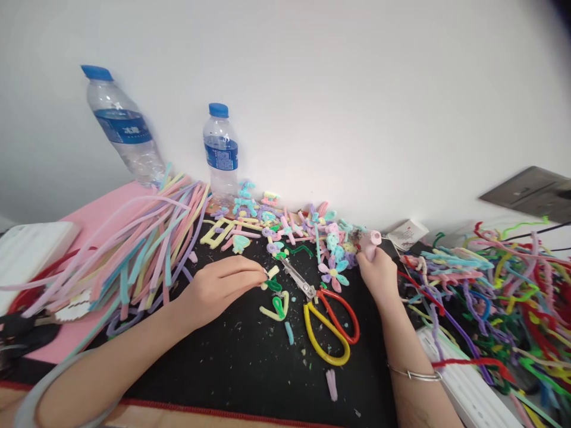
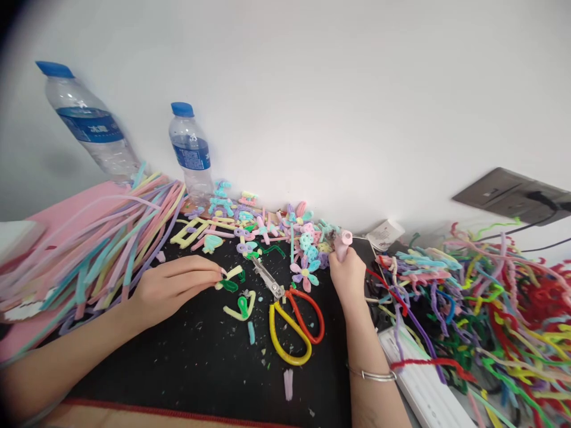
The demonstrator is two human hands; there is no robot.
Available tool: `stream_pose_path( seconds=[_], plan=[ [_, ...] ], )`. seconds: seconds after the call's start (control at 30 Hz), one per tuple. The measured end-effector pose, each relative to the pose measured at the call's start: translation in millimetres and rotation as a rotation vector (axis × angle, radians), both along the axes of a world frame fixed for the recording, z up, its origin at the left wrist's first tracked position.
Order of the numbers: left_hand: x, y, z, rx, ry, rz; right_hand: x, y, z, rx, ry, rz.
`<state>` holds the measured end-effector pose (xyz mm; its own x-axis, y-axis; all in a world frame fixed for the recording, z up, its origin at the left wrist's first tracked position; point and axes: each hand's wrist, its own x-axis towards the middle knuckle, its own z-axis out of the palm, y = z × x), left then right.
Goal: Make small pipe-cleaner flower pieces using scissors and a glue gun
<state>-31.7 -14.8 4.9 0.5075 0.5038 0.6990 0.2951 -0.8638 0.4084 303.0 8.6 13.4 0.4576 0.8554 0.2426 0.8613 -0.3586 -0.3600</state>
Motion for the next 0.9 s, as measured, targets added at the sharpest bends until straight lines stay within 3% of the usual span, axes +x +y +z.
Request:
stream_pose_path(
  seconds=[0.1, 0.2, 0.3, 0.4, 0.57, 0.7, 0.9],
  plan=[
    [-0.1, -0.4, -1.1, 0.004, 0.012, 0.013, -2.3, -5.7, 4.7, 0.087, -0.003, -0.055],
    [0.9, -0.8, -0.8, -0.041, 0.006, 0.021, -7.5, -11.1, 11.8, 0.335, 0.085, -0.058],
    [1.5, 0.1, 0.2, -0.045, -0.018, -0.005, -12.6, -16.8, 17.8, 0.529, 0.363, 0.129],
    [0.3, 2.3, 0.7, -0.006, -0.018, -0.009, -20.2, -23.8, 18.7, 0.381, 0.695, 0.42],
    [-1.5, 6.3, -1.1, 0.026, 0.007, 0.033, -42.2, -36.4, 12.6, -0.078, 1.031, 0.769],
    [-0.7, 8.5, -3.4, 0.045, 0.027, 0.046, -55.1, -41.7, 8.0, -0.253, 1.054, 0.884],
    [-0.4, 8.0, -2.9, 0.036, 0.04, 0.019, -61.5, -43.1, 8.7, -0.264, 0.971, 0.923]
  ],
)
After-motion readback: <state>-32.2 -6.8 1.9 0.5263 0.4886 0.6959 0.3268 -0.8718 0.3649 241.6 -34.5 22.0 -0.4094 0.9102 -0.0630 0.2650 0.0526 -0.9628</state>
